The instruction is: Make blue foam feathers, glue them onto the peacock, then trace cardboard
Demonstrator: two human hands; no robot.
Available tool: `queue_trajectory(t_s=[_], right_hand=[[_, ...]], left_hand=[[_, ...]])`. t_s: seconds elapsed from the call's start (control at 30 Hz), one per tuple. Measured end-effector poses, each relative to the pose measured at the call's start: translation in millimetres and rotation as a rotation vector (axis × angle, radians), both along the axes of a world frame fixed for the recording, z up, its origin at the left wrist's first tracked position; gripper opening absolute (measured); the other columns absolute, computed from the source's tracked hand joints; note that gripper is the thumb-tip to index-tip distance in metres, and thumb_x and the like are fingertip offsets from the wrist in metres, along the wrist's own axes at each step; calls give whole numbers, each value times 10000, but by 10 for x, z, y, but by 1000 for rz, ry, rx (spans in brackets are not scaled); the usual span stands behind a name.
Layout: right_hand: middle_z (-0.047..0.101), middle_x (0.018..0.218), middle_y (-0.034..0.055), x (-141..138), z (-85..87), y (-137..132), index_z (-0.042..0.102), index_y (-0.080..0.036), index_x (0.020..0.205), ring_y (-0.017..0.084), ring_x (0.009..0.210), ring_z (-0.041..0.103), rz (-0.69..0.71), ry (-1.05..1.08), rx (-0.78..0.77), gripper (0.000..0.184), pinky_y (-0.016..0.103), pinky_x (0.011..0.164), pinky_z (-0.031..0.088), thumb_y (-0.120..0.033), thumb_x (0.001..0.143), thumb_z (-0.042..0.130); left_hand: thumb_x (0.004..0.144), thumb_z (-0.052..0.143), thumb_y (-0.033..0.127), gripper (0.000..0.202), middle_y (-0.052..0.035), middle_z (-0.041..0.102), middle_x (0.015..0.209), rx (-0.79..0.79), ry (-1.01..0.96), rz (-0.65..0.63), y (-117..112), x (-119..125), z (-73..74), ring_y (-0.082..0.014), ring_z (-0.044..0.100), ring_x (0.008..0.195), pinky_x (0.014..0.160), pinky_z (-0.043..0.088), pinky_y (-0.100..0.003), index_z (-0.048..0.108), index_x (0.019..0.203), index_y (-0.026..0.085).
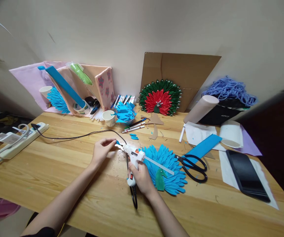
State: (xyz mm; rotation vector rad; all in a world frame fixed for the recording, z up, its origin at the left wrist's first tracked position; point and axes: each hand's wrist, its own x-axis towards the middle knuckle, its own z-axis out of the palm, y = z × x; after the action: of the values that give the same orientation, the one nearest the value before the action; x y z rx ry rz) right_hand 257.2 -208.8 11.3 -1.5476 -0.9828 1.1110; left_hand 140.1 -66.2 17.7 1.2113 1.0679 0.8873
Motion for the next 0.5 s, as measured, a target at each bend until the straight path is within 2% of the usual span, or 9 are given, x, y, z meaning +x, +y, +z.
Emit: queue_trajectory(t_s=[0.13, 0.27, 0.33, 0.4, 0.5], right_hand=[[510, 507, -12, 11, -19, -5, 498, -169, 649, 109, 459, 459, -44, 62, -8, 381, 223, 469, 361, -498, 823, 417], [505, 532, -11, 13, 91, 22, 506, -163, 661, 105, 479, 452, -56, 115, 39, 415, 222, 486, 366, -531, 827, 408], [506, 554, -6, -38, 201, 112, 504, -161, 640, 104, 505, 461, -14, 139, 83, 426, 221, 506, 378, -529, 833, 410], [529, 608, 1, -152, 313, 297, 528, -156, 697, 113, 557, 495, 53, 165, 134, 388, 221, 543, 403, -513, 824, 448], [587, 765, 16, -445, 400, 787, 513, -166, 996, 153, 711, 564, 185, 158, 228, 365, 245, 645, 449, -455, 776, 556]], left_hand=[[605, 735, 325, 315, -95, 709, 732, 5, 20, 11, 49, -21, 34, -185, 661, 611, 567, 546, -278, 699, 808, 86], [598, 740, 325, 327, -103, 713, 771, 124, 39, 102, 254, -190, 138, -188, 660, 717, 648, 537, -273, 704, 818, 87], [582, 751, 337, 371, -105, 714, 801, 176, 15, 167, 388, -377, 206, -185, 657, 745, 691, 533, -282, 698, 849, 85], [578, 751, 350, 412, -106, 714, 850, 196, 1, 240, 497, -633, 280, -186, 656, 775, 714, 534, -293, 690, 892, 92], [584, 744, 351, 420, -99, 711, 896, 222, 34, 346, 562, -1085, 405, -179, 655, 805, 773, 530, -300, 689, 916, 100]])
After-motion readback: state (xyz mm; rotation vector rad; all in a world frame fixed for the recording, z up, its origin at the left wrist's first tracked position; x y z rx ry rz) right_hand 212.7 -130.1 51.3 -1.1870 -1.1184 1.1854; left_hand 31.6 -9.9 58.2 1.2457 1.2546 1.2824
